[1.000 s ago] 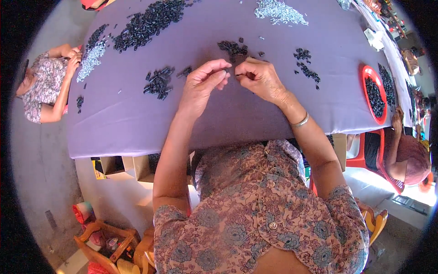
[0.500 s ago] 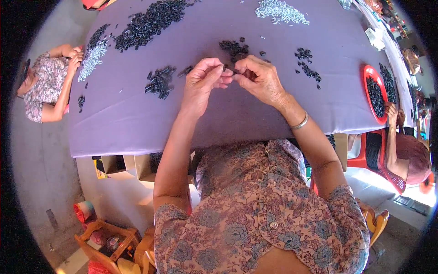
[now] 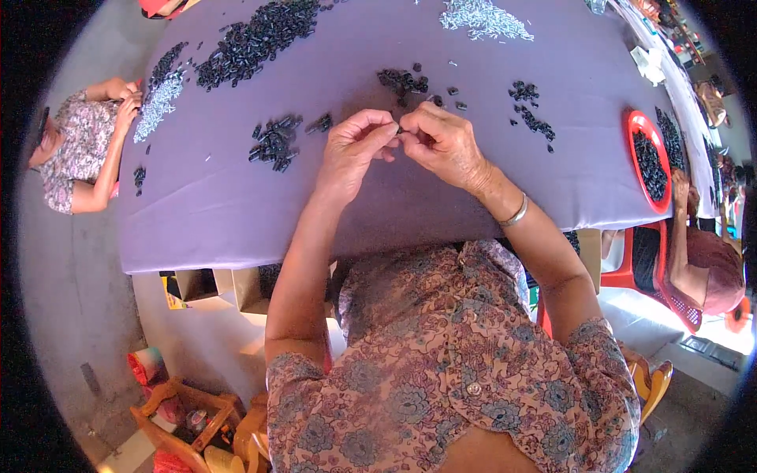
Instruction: The person assembles small black plastic components by hand at a table.
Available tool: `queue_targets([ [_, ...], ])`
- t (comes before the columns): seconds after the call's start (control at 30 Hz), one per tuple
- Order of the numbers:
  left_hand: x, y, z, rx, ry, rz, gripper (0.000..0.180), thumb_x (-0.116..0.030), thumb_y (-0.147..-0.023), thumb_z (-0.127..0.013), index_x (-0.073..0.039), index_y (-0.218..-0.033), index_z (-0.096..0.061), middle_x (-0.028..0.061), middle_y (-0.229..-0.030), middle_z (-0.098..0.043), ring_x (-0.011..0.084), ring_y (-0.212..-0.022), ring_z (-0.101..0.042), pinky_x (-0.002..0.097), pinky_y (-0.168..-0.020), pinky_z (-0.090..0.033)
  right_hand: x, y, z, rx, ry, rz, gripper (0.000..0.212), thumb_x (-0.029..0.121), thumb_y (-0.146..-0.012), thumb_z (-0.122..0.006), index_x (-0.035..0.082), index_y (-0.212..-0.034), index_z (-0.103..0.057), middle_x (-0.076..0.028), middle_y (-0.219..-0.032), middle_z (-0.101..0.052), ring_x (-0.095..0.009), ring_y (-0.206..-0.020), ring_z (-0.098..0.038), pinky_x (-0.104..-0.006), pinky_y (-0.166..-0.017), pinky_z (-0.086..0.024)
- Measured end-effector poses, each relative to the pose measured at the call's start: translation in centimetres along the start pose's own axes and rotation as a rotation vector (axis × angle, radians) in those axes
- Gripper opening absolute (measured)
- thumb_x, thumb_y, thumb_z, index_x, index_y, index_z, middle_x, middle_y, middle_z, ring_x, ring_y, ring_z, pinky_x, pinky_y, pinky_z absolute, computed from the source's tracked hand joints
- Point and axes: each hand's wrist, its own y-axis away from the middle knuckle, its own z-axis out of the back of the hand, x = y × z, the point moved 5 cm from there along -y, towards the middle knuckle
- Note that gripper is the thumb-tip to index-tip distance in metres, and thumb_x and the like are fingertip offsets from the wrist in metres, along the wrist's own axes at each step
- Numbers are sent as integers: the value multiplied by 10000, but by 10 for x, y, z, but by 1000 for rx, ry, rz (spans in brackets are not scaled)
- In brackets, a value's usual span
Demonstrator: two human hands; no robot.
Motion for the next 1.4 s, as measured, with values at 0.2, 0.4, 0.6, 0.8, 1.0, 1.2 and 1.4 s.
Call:
queue_targets([
  [0.2, -2, 0, -4, 15, -9, -27, 113, -71, -852, -584, -32, -954, -614, 35, -843, -612, 101, -708, -584, 241, -584, -489, -1, 1, -1, -35, -15, 9, 130, -3, -719, -613, 26, -840, -575, -102, -714, -536, -252, -625, -566, -329, -560, -481],
  [0.4, -3, -1, -3, -7, -222, -157, 125, -54, -853, -580, -7, -960, -626, 40, -811, -624, 106, -684, -600, 232, -571, -489, -6, 3, -2, 5, 28, 3, 124, 8, -728, -616, 18, -843, -571, -112, -730, -551, -267, -654, -582, -336, -581, -481],
  [0.6, 1, 0, 2, -17, -219, -92, 112, -62, -845, -595, -7, -936, -629, 44, -791, -630, 112, -668, -613, 226, -548, -484, -14, 0, 11, -36, 39, -59, 80, 2, -772, -613, 21, -848, -599, -72, -746, -580, -167, -661, -571, -274, -593, -464],
  [0.8, -5, -1, 8, -136, -115, -43, 130, -70, -839, -601, -18, -956, -625, 47, -818, -632, 120, -699, -622, 229, -554, -487, -75, 5, 71, -222, -68, -348, 66, 24, -823, -576, 10, -878, -609, -5, -785, -631, -44, -734, -548, -212, -694, -470],
  [1.0, 1, -1, 8, -96, -78, 9, 169, -78, -831, -620, -17, -989, -617, 69, -850, -638, 133, -715, -614, 241, -564, -488, -73, 21, 72, 117, 25, -359, 63, -6, -809, -583, -1, -867, -607, 4, -771, -595, -50, -725, -535, -216, -643, -457],
  [1.2, 1, -1, 7, -89, -100, 24, 126, -67, -828, -616, -17, -942, -635, 65, -836, -637, 123, -704, -605, 242, -565, -489, -65, 17, 62, 201, 132, -306, 67, -19, -768, -595, -7, -834, -590, -52, -731, -576, -118, -680, -580, -245, -613, -470],
  [1.4, 1, 0, 7, -65, -121, 35, 127, -89, -838, -606, -28, -946, -635, 62, -835, -638, 116, -704, -604, 239, -567, -488, -58, 8, 56, 258, 273, -234, 80, -22, -687, -586, -7, -759, -554, -92, -704, -555, -217, -599, -565, -320, -550, -446],
])
